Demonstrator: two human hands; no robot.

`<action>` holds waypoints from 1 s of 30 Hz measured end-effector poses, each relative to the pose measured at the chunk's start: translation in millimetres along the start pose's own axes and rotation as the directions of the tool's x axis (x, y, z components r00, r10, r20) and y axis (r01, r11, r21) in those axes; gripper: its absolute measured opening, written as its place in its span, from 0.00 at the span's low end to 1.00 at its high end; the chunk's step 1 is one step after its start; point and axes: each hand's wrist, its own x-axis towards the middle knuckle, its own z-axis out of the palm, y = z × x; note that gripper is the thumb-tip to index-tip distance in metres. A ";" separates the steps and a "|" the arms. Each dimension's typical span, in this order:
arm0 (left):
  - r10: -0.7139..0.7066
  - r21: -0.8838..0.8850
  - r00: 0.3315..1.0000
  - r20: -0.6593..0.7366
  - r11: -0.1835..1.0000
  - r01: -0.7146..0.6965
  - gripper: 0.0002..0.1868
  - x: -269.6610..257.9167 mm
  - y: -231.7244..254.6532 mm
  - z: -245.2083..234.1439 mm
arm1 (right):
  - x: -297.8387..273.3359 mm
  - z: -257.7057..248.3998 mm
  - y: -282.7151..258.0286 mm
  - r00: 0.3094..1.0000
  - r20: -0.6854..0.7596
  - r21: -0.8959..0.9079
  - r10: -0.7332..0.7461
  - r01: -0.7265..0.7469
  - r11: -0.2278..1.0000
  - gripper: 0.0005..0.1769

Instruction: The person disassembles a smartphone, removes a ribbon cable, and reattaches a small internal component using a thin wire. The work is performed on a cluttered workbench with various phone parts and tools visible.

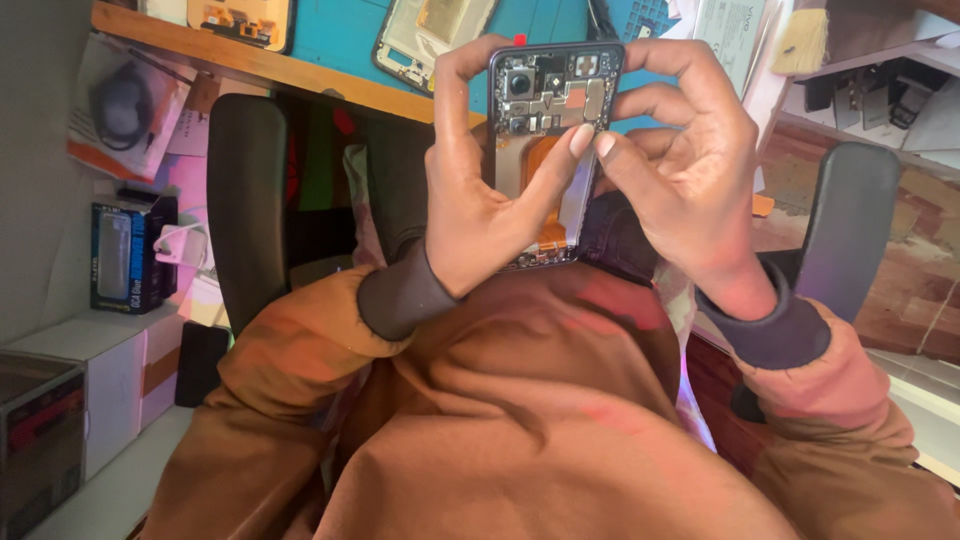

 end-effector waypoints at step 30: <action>-0.009 0.007 0.996 -0.084 1.000 0.010 0.32 33.0 -17.6 2.9 | 30.7 -10.6 -3.4 0.994 0.053 -0.050 0.091 -0.088 0.995 0.26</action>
